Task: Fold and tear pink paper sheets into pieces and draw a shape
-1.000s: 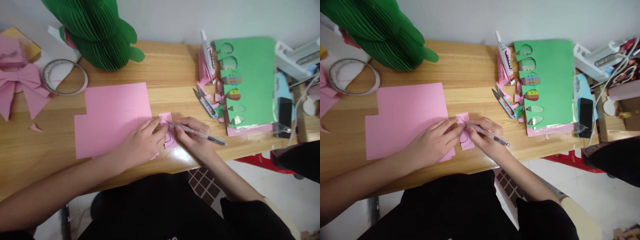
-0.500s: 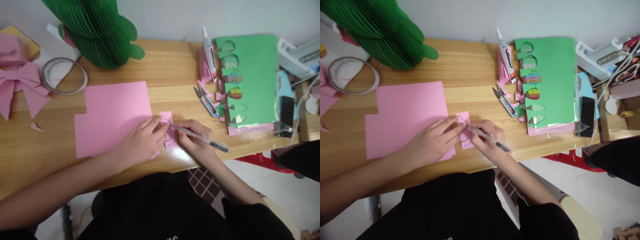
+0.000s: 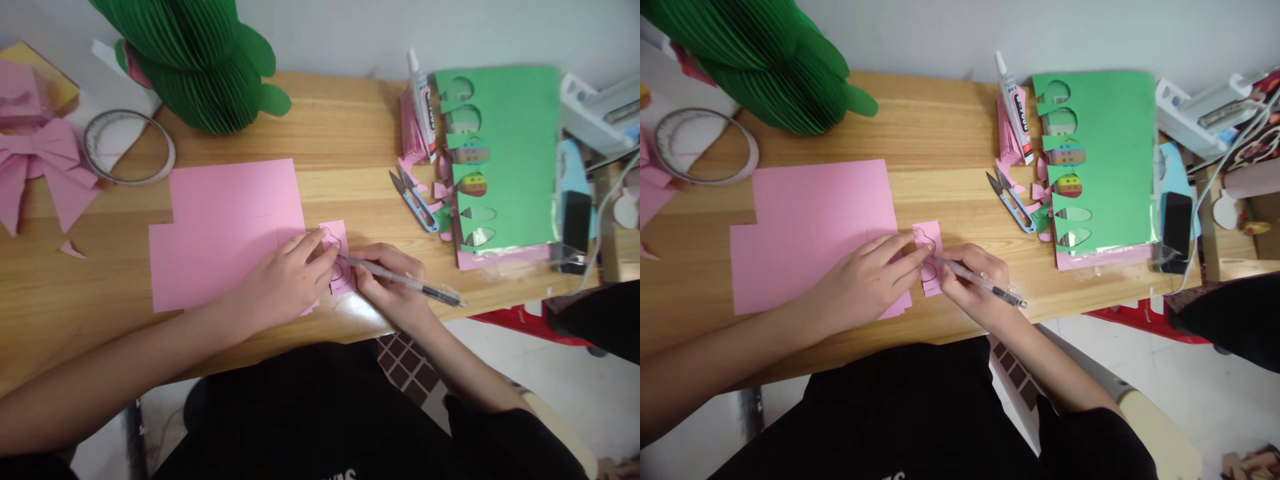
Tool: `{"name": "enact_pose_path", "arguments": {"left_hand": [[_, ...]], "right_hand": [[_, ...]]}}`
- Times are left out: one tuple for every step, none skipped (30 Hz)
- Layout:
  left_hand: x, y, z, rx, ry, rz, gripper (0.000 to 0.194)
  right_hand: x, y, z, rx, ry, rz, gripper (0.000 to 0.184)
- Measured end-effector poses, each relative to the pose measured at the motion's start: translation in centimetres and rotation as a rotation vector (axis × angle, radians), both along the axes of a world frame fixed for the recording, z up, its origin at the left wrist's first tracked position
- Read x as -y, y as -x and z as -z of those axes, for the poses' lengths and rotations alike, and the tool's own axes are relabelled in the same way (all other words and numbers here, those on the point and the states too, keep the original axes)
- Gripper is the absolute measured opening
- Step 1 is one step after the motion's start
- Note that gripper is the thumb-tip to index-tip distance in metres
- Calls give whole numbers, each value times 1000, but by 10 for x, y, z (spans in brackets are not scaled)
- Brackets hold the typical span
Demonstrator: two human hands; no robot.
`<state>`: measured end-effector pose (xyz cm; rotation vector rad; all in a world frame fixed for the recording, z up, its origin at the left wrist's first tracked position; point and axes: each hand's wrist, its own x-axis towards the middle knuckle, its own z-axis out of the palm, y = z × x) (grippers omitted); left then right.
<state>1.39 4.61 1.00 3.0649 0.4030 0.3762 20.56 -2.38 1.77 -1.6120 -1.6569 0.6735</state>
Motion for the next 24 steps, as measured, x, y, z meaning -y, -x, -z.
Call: {"name": "enact_pose_path", "arguments": {"left_hand": [[0,0,0,3,-3,1,23],[0,0,0,7,-7,1,23],[0,-1,0,13,-10,2,23],[0,-1,0,17,-12,2,23],[0,-1,0,22,-15,1,23],[0,-1,0,24,-16,0,23],[0,0,0,26,-17,-1,23],[0,0,0,27,-16,0,23],[0,0,0,25,-13,0,24],[0,0,0,25,-11,-1,24],[0,0,0,23,-9,-2,24],[0,0,0,23,-8,-3,24],[0,0,1,24,-9,-3,24],[0,0,1,23,-9,-4,23],[0,0,1,21,-9,-5,23],[0,0,1,17,-7,-6,24],[0,0,1,13,-4,-5,24],[0,0,1,11,2,-5,24],[0,0,1,8,9,-4,24],[1,0,2,8,15,-4,23],[1,0,2,6,22,-4,23],[1,0,2,6,26,-5,22],[1,0,3,5,28,-6,22],[1,1,3,3,29,-7,22]], "right_hand": [[0,0,0,-3,0,-4,16],[0,0,0,-4,2,-7,15],[0,0,1,-4,3,-9,15],[1,0,1,-3,4,-11,14],[1,-1,1,-2,6,-12,14],[1,-1,0,-1,9,-10,14],[1,-1,0,-2,15,-7,14],[0,-1,0,-4,20,-1,14],[0,-1,0,-7,24,7,13],[0,-1,0,-11,28,19,13],[0,-1,0,-15,31,28,13],[0,-1,0,-20,34,37,12],[0,-1,0,-23,36,43,12],[0,-1,0,-24,40,46,12],[0,-1,0,-24,43,47,12],[0,-1,0,-22,46,46,12],[1,-1,0,-18,48,47,12],[1,-1,0,-15,48,47,12],[1,-1,0,-15,47,47,12],[1,-1,0,-18,43,49,12],[0,-1,0,-22,39,51,12],[0,-1,1,-26,36,52,11],[0,-1,1,-28,31,55,11],[0,-1,2,-29,28,58,11]]}}
